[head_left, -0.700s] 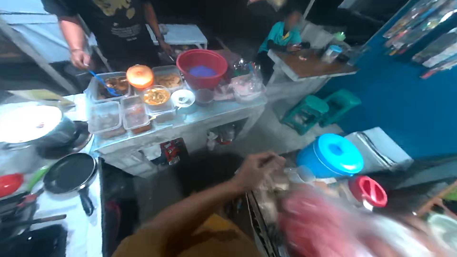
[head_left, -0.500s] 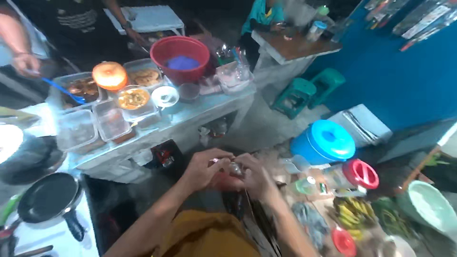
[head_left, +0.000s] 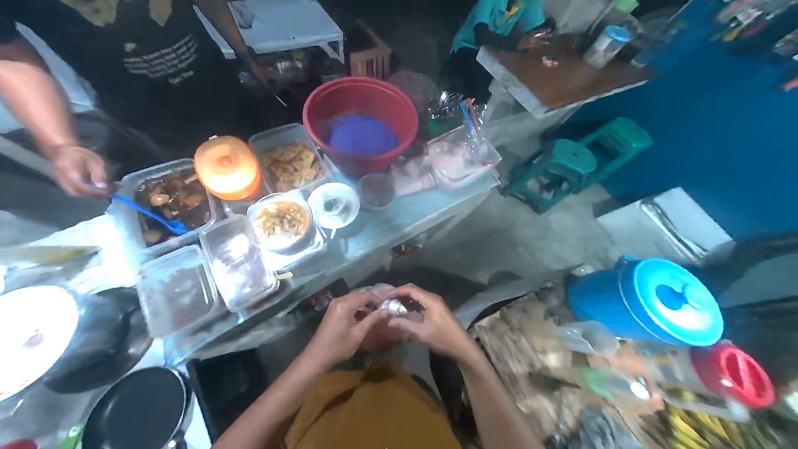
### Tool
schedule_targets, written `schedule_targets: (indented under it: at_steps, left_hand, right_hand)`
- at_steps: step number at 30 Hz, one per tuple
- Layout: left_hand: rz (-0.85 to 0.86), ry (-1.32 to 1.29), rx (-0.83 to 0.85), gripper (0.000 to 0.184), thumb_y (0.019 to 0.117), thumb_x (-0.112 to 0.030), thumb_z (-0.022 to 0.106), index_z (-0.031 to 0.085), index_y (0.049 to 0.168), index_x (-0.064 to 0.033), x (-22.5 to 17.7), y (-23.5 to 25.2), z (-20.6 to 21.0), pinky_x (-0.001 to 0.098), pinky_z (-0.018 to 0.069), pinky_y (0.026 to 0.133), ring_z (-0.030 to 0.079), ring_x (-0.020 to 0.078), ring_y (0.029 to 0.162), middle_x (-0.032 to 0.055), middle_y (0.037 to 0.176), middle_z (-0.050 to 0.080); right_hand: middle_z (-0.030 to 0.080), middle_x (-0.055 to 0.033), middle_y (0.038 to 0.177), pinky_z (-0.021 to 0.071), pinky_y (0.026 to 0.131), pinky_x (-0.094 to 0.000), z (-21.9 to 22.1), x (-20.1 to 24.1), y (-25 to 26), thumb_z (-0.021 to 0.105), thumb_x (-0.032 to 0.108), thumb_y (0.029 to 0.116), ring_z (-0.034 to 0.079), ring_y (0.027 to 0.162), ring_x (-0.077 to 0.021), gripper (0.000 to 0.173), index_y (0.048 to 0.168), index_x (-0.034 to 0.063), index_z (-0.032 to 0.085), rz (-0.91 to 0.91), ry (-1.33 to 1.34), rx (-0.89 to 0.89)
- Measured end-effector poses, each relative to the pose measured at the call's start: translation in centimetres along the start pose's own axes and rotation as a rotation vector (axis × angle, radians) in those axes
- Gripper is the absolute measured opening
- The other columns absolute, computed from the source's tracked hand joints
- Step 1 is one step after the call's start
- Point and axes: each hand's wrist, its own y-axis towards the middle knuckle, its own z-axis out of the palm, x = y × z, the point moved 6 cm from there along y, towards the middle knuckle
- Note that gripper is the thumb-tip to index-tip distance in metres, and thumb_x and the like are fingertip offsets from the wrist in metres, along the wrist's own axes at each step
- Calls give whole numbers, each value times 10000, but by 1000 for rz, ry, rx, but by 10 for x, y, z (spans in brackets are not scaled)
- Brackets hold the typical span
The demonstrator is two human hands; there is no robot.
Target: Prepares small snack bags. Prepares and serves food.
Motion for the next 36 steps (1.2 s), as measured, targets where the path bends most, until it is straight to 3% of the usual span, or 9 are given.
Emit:
schedule_targets:
  at_steps: [10,14,17,20,22,24,28,31,36]
  left_hand:
    - [-109,72,-115,184,1032,-219,569,695,1025,-84,27,35,-27,270,603,750,696,61,800,-2,874,716]
    - [-100,-43,-311,180,1044,-198,542,664,1026,-68,18,53,-50,251,607,676,694,50,738,-27,828,713]
    - [118,-360,-233,166,1068,-133,511,619,1122,-19,-20,70,-47,308,612,848,698,126,947,51,1048,703]
    - [301,-737,-226,176,1067,-245,554,615,1199,-146,-29,94,-49,480,567,997,673,268,1094,86,1135,674]
    - [285,-768,-290,438,1023,-379,613,502,1413,-215,-16,108,-50,479,473,1113,592,295,1285,93,1375,628]
    - [206,-514,-257,815,937,-470,713,335,1530,-59,6,122,-41,476,428,1164,499,307,1384,143,1519,498]
    - [25,-6,-253,435,860,-267,823,702,1227,-67,27,169,-3,376,555,1017,663,143,1147,61,1222,708]
    - [-87,-9,-465,156,950,-125,658,714,1064,-33,30,198,9,306,604,834,701,84,891,27,973,734]
    - [-370,-128,-843,214,1050,-192,552,640,1091,-1,62,217,18,294,575,659,639,108,702,48,836,661]
  right_hand:
    - [737,-39,975,619,713,-263,4,-12,19,726,186,897,700,810,-72,231,1079,45,710,2,-163,-385]
    - [706,-86,1171,618,756,-272,1,-18,29,699,109,889,701,959,-110,226,1100,30,676,-40,-60,-295]
    - [704,-72,1131,626,843,-348,2,-24,48,757,113,890,709,954,-137,527,1356,31,526,117,-54,-158]
    - [733,-64,1054,633,815,-336,-28,-28,79,735,73,923,723,923,-142,398,1272,4,554,37,79,-224]
    - [756,-59,1074,639,864,-331,-54,-26,97,728,70,937,735,958,-135,291,1214,4,666,-40,111,-261]
    - [745,-107,1112,620,921,-352,-73,-28,114,717,-23,898,721,1013,-170,295,1189,-43,677,-111,285,-247]
    - [730,-88,1032,606,859,-315,-117,-36,157,746,22,875,700,924,-135,272,1128,-41,669,-148,278,-64]
    - [736,-31,925,610,699,-257,-174,-42,185,817,130,866,690,772,-95,187,1021,47,755,-119,26,-142]
    - [726,-43,1050,605,767,-239,-259,-87,213,683,182,990,691,852,-81,215,1170,95,762,-58,-137,-250]
